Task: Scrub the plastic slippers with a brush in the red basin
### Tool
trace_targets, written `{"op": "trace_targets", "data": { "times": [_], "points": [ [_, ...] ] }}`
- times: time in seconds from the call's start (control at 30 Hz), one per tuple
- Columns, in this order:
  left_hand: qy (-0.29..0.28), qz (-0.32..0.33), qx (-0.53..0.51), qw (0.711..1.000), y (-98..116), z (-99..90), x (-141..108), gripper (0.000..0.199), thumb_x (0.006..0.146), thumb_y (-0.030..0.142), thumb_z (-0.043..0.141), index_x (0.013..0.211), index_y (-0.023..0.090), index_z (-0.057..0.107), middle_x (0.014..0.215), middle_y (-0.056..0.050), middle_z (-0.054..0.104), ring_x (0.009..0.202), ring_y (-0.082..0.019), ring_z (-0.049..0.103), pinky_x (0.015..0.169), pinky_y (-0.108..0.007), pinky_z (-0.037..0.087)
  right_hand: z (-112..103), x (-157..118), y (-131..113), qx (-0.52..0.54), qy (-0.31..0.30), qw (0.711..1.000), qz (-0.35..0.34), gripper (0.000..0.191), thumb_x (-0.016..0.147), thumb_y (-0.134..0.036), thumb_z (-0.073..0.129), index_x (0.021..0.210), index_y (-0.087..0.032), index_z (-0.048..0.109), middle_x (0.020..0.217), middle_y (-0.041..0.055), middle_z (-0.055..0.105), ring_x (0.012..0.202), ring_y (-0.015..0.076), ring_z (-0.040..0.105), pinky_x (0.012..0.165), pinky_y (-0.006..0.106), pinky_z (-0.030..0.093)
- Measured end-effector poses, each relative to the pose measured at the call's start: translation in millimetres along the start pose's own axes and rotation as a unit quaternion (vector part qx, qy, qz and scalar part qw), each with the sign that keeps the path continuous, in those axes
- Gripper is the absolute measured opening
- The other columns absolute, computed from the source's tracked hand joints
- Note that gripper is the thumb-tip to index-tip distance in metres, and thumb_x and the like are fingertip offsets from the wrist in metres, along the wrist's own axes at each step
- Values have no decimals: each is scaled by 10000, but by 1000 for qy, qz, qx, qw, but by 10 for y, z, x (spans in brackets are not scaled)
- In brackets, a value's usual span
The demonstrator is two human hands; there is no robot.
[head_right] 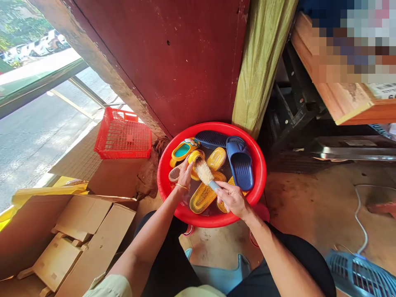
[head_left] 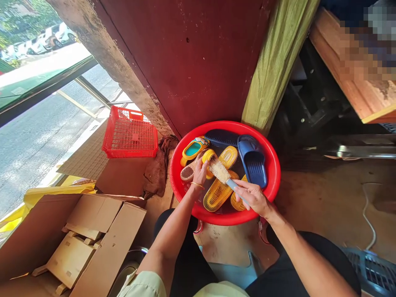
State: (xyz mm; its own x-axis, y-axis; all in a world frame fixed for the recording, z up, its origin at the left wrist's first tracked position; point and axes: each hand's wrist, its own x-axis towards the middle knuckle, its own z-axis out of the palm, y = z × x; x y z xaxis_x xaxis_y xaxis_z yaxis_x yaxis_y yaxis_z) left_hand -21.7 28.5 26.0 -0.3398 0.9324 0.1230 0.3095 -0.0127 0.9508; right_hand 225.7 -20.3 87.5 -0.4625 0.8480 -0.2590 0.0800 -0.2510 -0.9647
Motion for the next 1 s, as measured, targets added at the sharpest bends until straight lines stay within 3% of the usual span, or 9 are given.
{"op": "trace_targets", "data": {
  "times": [0.2, 0.53, 0.7, 0.83, 0.93, 1.0],
  "points": [
    [10, -12, 24, 1000, -65, 34, 5, 464, 985, 523, 454, 1270, 187, 598, 1278, -105, 652, 1307, -246, 520, 1143, -414, 376, -41, 18, -2, -5, -3, 1000, -3, 611, 864, -569, 605, 1284, -127, 641, 630, -34, 615, 344, 62, 407, 331, 221, 312],
    [-26, -28, 85, 996, -103, 42, -85, 478, 939, 574, 533, 1179, 169, 611, 1037, -78, 685, 960, -219, 631, 921, -370, 490, -150, 66, -20, -64, -20, 998, 1, 630, 884, -589, 548, 1328, -146, 600, 640, -43, 616, 338, 66, 408, 326, 216, 321],
    [-51, -43, 83, 994, -71, 57, -115, 443, 960, 541, 488, 1146, 173, 649, 952, -52, 690, 887, -199, 630, 821, -327, 501, -306, 80, -97, -148, -10, 989, -6, 692, 839, -535, 627, 1438, -216, 491, 853, -8, 690, 379, 76, 482, 354, 227, 394],
    [-53, -33, 82, 995, -109, 53, -98, 410, 952, 484, 495, 1199, 188, 635, 1000, -58, 704, 916, -211, 642, 841, -350, 513, -505, 75, -119, -322, 37, 944, -62, 475, 916, -427, 552, 1354, -254, 613, 1040, 66, 745, 681, 172, 690, 602, 280, 546],
    [-82, -4, 97, 992, -171, 61, -102, 446, 904, 405, 566, 1295, 190, 580, 1129, -84, 697, 1037, -245, 642, 936, -405, 510, -580, 80, -91, -449, 101, 881, -114, 434, 964, -369, 482, 1352, -248, 635, 1141, 108, 747, 947, 241, 711, 788, 321, 547],
    [-97, 22, 135, 986, -210, 77, -124, 561, 841, 361, 643, 1360, 182, 529, 1238, -115, 663, 1151, -284, 609, 1020, -457, 474, -582, 86, -76, -495, 118, 853, -120, 432, 983, -370, 456, 1362, -253, 626, 1116, 113, 758, 956, 246, 713, 789, 319, 535]
  ]
}}
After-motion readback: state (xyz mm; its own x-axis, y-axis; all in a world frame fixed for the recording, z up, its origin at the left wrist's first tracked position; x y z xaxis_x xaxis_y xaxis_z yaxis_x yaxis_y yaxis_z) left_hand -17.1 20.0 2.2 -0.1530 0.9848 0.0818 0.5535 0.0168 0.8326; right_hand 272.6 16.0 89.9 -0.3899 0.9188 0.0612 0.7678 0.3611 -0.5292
